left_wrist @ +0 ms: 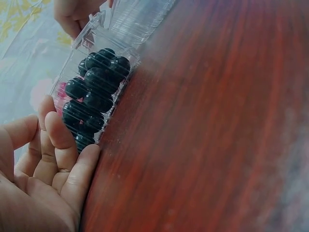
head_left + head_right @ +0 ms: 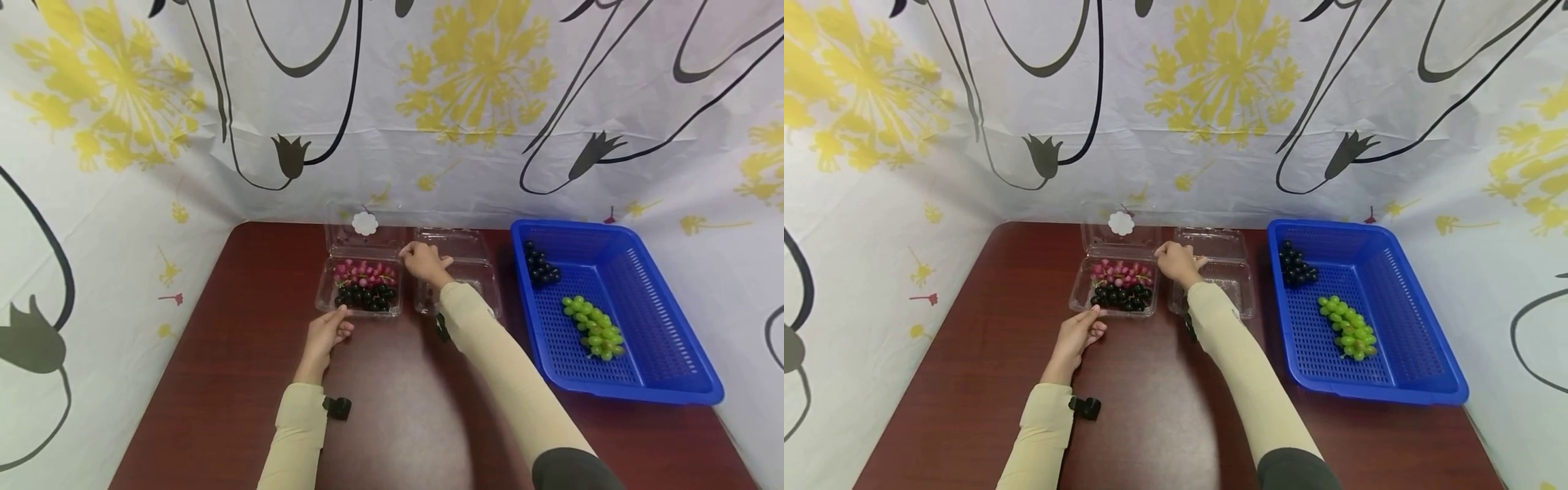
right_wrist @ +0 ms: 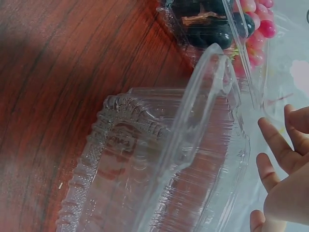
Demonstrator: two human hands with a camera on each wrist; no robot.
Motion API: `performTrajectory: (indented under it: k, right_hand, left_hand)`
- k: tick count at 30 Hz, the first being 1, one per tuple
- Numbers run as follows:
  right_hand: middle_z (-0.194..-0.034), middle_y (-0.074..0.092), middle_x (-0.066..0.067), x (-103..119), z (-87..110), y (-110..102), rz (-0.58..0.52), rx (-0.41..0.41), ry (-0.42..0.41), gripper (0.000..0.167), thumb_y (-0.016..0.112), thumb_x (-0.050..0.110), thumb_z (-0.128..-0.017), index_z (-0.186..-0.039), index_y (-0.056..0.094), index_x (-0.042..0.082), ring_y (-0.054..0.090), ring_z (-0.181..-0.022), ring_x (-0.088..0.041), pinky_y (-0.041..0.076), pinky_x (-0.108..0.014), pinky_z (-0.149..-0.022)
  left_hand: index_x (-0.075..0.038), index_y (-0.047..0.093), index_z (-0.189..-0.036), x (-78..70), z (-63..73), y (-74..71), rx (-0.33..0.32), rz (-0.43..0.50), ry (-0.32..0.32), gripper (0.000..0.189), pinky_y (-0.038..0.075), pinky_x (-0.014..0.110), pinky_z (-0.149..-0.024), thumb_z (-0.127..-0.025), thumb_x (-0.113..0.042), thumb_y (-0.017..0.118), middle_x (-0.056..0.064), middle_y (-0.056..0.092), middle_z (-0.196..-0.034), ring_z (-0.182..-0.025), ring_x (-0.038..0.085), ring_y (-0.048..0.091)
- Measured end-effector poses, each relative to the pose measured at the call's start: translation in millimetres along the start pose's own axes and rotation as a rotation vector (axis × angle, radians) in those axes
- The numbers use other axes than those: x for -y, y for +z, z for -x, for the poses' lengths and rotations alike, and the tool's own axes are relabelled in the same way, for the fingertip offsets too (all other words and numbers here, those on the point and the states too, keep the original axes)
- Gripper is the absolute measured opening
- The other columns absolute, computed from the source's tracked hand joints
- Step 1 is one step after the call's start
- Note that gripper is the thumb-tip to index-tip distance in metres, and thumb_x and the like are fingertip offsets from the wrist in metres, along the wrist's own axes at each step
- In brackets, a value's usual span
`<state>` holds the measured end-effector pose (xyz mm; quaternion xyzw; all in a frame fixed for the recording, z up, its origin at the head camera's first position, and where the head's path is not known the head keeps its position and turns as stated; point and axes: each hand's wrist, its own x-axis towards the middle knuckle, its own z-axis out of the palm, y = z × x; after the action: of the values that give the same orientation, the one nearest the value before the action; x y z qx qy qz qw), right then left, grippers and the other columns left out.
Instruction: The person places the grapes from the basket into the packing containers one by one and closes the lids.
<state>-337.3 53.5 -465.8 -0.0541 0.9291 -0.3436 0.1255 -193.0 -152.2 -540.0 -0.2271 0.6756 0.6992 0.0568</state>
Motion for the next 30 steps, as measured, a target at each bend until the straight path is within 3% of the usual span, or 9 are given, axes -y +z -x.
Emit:
performTrajectory:
  k: [7,11,15,20,25,30]
  right_hand:
    - [-0.118,0.065,-0.004,-2,1.8,0,-0.051,-0.057,-0.005,0.022,0.044,0.023,-0.1,-0.103,0.065,0.017,0.038,-0.122,-0.032,-0.011,-0.07,-0.106]
    - [-0.118,0.064,-0.006,-1,2.1,-2,-0.069,-0.09,-0.023,0.021,0.044,0.022,-0.1,-0.104,0.064,0.017,0.038,-0.125,-0.033,-0.01,-0.069,-0.106]
    - [-0.108,0.065,-0.008,3,5.8,-3,-0.07,-0.11,-0.063,0.021,0.042,0.022,-0.101,-0.105,0.062,0.016,0.04,-0.127,-0.033,-0.011,-0.067,-0.106]
    - [-0.097,0.063,-0.008,8,12.7,-4,-0.066,-0.167,-0.087,0.021,0.039,0.021,-0.102,-0.104,0.058,0.014,0.052,-0.108,-0.029,0.005,-0.059,-0.101]
    - [-0.103,0.066,-0.008,10,20.7,-4,-0.072,-0.193,-0.106,0.02,0.035,0.021,-0.103,-0.109,0.052,0.011,0.058,-0.095,-0.028,0.009,-0.054,-0.095]
    - [-0.113,0.067,-0.008,8,28.1,-2,-0.088,-0.192,-0.16,0.022,0.045,0.019,-0.101,-0.122,0.044,0.012,0.063,-0.099,-0.028,0.009,-0.053,-0.095]
  left_hand:
    - [0.003,0.066,-0.115,1.9,0.7,0.6,0.009,0.008,0.002,0.046,0.052,0.022,-0.068,-0.097,-0.039,0.056,-0.005,0.063,-0.067,-0.065,0.008,0.059]
    - [0.005,0.065,-0.117,-5.3,5.8,-0.8,0.025,0.009,-0.002,0.046,0.053,0.025,-0.071,-0.099,-0.036,0.055,-0.005,0.063,-0.067,-0.066,0.009,0.059]
    - [0.004,0.066,-0.116,-3.9,5.2,-0.7,0.013,0.004,0.007,0.046,0.052,0.023,-0.069,-0.098,-0.037,0.055,-0.005,0.063,-0.068,-0.065,0.008,0.059]
    - [0.003,0.066,-0.116,0.5,1.4,-0.2,0.01,0.003,0.016,0.047,0.051,0.021,-0.068,-0.098,-0.038,0.055,-0.005,0.063,-0.068,-0.065,0.007,0.058]
    - [0.003,0.066,-0.117,-0.5,-0.1,-0.5,0.02,0.009,0.009,0.046,0.051,0.022,-0.068,-0.098,-0.037,0.056,-0.006,0.063,-0.067,-0.065,0.007,0.058]
    - [0.007,0.063,-0.119,-1.4,-0.6,-0.9,0.044,0.002,0.009,0.045,0.052,0.026,-0.071,-0.1,-0.032,0.053,-0.005,0.064,-0.068,-0.066,0.009,0.059]
